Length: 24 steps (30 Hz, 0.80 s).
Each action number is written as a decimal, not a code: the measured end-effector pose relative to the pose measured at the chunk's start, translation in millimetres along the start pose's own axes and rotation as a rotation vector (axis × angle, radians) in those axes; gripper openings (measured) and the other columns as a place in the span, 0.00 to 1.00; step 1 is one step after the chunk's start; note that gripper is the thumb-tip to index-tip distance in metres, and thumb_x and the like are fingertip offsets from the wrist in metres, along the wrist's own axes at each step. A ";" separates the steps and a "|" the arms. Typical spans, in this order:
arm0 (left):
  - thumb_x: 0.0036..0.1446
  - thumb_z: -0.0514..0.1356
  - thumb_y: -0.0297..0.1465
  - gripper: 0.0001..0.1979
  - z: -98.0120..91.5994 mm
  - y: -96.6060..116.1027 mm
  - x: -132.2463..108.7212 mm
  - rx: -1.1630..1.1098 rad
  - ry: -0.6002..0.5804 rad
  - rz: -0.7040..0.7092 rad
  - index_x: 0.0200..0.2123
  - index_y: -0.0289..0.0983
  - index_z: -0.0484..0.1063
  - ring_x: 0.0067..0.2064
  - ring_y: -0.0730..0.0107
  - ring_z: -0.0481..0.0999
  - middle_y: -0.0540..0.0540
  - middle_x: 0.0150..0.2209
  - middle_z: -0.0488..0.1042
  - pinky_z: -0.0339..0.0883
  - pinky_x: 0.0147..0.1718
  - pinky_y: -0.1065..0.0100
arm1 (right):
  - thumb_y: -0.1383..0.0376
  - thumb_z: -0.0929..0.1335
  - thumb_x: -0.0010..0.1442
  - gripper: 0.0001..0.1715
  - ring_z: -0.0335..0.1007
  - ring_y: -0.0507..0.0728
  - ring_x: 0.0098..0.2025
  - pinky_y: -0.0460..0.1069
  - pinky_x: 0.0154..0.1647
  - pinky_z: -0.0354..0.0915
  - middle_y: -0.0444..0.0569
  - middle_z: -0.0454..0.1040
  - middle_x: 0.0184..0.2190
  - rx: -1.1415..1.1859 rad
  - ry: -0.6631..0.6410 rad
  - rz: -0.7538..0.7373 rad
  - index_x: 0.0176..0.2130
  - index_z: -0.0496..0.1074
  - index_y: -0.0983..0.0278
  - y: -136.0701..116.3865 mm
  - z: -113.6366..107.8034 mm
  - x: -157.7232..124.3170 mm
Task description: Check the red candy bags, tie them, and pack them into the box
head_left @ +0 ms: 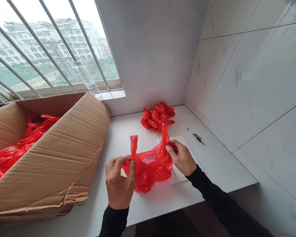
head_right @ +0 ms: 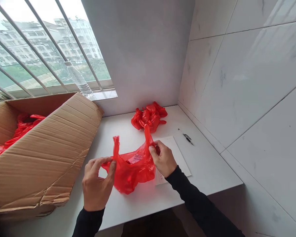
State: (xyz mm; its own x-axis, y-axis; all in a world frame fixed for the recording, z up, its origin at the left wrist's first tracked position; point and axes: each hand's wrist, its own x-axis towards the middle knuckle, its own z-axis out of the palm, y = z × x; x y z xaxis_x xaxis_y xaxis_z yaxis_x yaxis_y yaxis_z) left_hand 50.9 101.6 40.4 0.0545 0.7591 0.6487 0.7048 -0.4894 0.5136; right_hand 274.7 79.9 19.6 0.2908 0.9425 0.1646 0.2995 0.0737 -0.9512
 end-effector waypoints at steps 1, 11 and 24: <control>0.60 0.62 0.35 0.06 -5.2 -2.6 -0.8 0.000 0.034 -0.012 0.35 0.39 0.75 0.44 0.59 0.72 0.44 0.38 0.71 0.65 0.45 0.58 | 0.54 0.63 0.66 0.14 0.68 0.55 0.31 0.50 0.33 0.65 0.44 0.72 0.29 0.005 0.010 0.022 0.38 0.69 0.61 0.1 -4.7 -1.5; 0.59 0.64 0.42 0.14 -35.6 4.0 -21.5 -0.537 -0.173 -0.495 0.44 0.43 0.72 0.26 0.69 0.71 0.54 0.23 0.70 0.64 0.26 0.68 | 0.71 0.61 0.67 0.16 0.70 0.54 0.42 0.51 0.45 0.69 0.46 0.72 0.40 -0.045 -0.002 -0.547 0.52 0.67 0.57 -59.2 8.6 -44.4; 0.60 0.64 0.41 0.11 -33.8 -8.4 -26.2 -0.612 -0.131 -0.560 0.33 0.40 0.71 0.33 0.71 0.73 0.52 0.30 0.72 0.70 0.35 0.70 | 0.74 0.60 0.63 0.15 0.74 0.55 0.40 0.49 0.41 0.71 0.49 0.77 0.41 -0.428 -0.477 -0.348 0.43 0.72 0.62 -39.9 45.9 -38.3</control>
State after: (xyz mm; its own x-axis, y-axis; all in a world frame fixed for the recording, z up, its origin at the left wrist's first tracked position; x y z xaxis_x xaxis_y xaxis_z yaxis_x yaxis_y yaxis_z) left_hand 19.6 71.3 38.1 -0.0807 0.9845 0.1557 0.1457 -0.1429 0.9790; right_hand 209.9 55.8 39.2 -0.2844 0.9345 0.2142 0.6600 0.3529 -0.6632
